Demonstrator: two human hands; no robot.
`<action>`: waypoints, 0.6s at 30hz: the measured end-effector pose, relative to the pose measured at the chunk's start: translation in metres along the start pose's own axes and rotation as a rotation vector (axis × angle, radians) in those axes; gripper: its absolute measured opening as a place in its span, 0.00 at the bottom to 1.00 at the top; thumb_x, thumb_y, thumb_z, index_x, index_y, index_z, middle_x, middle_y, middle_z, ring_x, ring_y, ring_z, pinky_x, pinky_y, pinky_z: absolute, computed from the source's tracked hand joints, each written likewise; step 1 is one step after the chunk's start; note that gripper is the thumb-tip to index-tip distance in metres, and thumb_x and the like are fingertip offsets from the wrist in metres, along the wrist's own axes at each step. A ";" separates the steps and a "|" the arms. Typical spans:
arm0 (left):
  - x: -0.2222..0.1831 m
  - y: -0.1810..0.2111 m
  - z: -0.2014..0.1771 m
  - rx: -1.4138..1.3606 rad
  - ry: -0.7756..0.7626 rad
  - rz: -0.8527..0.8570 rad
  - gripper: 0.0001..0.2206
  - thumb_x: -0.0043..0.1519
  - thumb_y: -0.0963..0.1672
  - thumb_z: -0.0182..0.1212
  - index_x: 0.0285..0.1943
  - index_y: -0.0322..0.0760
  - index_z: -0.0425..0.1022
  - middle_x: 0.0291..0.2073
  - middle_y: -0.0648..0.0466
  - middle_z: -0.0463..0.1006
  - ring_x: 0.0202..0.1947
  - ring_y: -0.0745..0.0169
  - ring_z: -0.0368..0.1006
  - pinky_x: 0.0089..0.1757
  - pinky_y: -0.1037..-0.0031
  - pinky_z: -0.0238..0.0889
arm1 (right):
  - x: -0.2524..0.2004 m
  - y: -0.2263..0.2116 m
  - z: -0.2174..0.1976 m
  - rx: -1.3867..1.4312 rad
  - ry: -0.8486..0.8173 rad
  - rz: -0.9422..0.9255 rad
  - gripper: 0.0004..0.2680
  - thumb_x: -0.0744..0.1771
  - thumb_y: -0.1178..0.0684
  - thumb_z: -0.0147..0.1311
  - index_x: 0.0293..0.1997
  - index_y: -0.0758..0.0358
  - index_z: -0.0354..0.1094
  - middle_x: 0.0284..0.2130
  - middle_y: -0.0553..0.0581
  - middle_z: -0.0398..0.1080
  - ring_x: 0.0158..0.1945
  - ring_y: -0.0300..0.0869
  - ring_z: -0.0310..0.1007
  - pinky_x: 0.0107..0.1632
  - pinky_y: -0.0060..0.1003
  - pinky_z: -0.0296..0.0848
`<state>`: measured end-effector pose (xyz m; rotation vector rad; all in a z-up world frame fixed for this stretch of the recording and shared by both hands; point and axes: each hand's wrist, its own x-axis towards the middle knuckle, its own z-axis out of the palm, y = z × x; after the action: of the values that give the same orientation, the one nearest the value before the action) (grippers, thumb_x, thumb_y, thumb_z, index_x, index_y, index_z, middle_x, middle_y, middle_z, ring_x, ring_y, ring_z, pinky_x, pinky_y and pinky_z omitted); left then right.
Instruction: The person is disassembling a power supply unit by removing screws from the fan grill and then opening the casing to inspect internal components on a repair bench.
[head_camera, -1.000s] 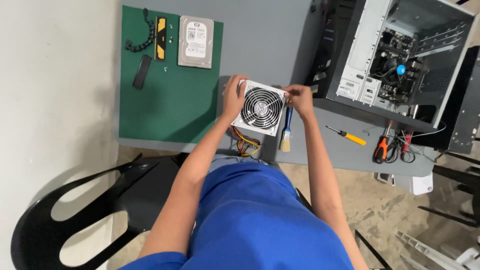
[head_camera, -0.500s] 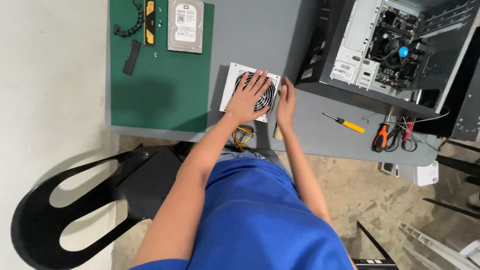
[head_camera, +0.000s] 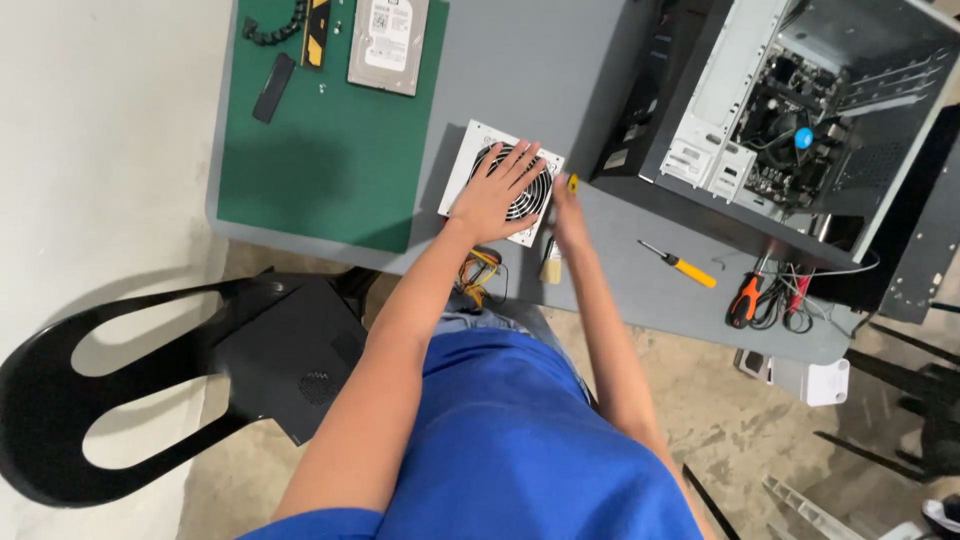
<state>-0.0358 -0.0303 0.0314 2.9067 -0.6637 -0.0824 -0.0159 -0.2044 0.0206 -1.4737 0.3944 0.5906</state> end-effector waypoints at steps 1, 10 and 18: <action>-0.002 -0.001 0.001 0.001 0.000 0.001 0.38 0.67 0.61 0.35 0.83 0.46 0.39 0.81 0.53 0.34 0.80 0.56 0.26 0.73 0.52 0.21 | -0.010 0.011 0.008 0.001 0.000 -0.001 0.35 0.69 0.26 0.48 0.77 0.66 0.42 0.74 0.74 0.37 0.76 0.71 0.33 0.61 0.85 0.45; 0.005 0.004 -0.011 -0.101 0.112 0.035 0.41 0.59 0.57 0.53 0.82 0.46 0.47 0.80 0.54 0.43 0.79 0.54 0.35 0.66 0.31 0.25 | -0.020 0.045 0.012 0.164 0.129 0.034 0.24 0.71 0.39 0.52 0.74 0.59 0.53 0.71 0.70 0.51 0.75 0.64 0.46 0.71 0.65 0.50; 0.009 0.006 -0.012 -0.253 0.128 -0.032 0.39 0.60 0.56 0.58 0.81 0.52 0.49 0.79 0.57 0.47 0.78 0.58 0.39 0.66 0.35 0.17 | -0.034 0.037 0.016 0.164 0.145 -0.055 0.22 0.70 0.39 0.56 0.69 0.59 0.62 0.64 0.69 0.62 0.71 0.57 0.54 0.71 0.55 0.54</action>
<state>-0.0286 -0.0377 0.0440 2.6541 -0.5426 0.0149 -0.0672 -0.1928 0.0117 -1.3691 0.5020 0.3984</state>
